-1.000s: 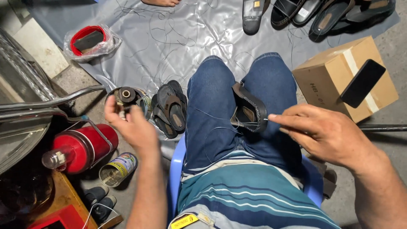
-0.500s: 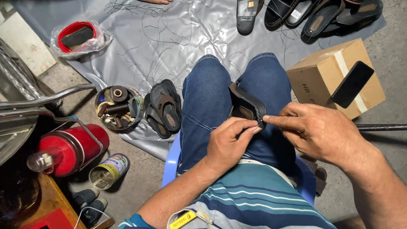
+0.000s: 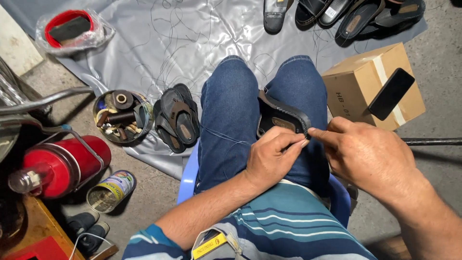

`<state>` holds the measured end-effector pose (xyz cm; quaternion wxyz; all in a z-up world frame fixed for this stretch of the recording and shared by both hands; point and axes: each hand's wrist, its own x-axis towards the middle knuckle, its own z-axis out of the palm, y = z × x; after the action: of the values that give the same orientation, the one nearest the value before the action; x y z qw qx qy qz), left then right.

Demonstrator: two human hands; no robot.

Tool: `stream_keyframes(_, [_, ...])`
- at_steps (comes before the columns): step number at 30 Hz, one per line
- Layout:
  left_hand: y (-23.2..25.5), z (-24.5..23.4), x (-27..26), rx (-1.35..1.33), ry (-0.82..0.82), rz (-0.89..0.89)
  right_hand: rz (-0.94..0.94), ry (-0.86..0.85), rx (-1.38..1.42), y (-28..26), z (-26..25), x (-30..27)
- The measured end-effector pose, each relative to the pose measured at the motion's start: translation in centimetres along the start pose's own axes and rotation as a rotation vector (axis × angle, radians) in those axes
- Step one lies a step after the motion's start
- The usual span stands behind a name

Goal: Hand-sewing the sole and upper of a brown sandal using a needle and thread.

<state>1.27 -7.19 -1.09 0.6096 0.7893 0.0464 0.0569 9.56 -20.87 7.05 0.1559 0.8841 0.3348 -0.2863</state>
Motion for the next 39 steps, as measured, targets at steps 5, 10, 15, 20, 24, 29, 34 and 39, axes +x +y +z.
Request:
stream_keyframes(5, [-0.4, 0.1, 0.3, -0.075, -0.005, 0.017, 0.04, 0.057, -0.061, -0.2, 0.5, 0.1])
stream_keyframes(10, [-1.2, -0.1, 0.1, -0.126, -0.044, -0.012, -0.052, 0.125, 0.211, 1.2, 1.8, 0.8])
stream_keyframes(15, [-1.5, 0.0, 0.3, -0.112, -0.064, -0.003, -0.082, 0.286, 0.19, 0.8, 2.5, 0.9])
stream_keyframes(20, [-0.6, -4.0, 1.9, 0.246, -0.3, 0.054, -0.066, 0.242, 0.267, 0.1, 1.2, 0.3])
stream_keyframes(24, [0.9, -8.0, 4.0, 0.144, -0.498, -0.102, -0.033, 0.137, 0.351, 0.2, 0.4, 0.4])
stream_keyframes(29, [0.9, -4.9, 3.0, -0.808, -0.497, -0.516, 0.012, 0.036, 0.381, 0.2, 0.2, 0.6])
stream_keyframes(34, [0.8, -4.4, 3.2, 0.28, -0.224, 0.065, 0.008, 0.075, 0.448, 0.2, 0.6, 0.3])
stream_keyframes(39, [2.9, -4.7, 3.7, 0.154, -0.392, -0.102, -0.083, 0.271, 0.478, -0.2, 0.9, 0.0])
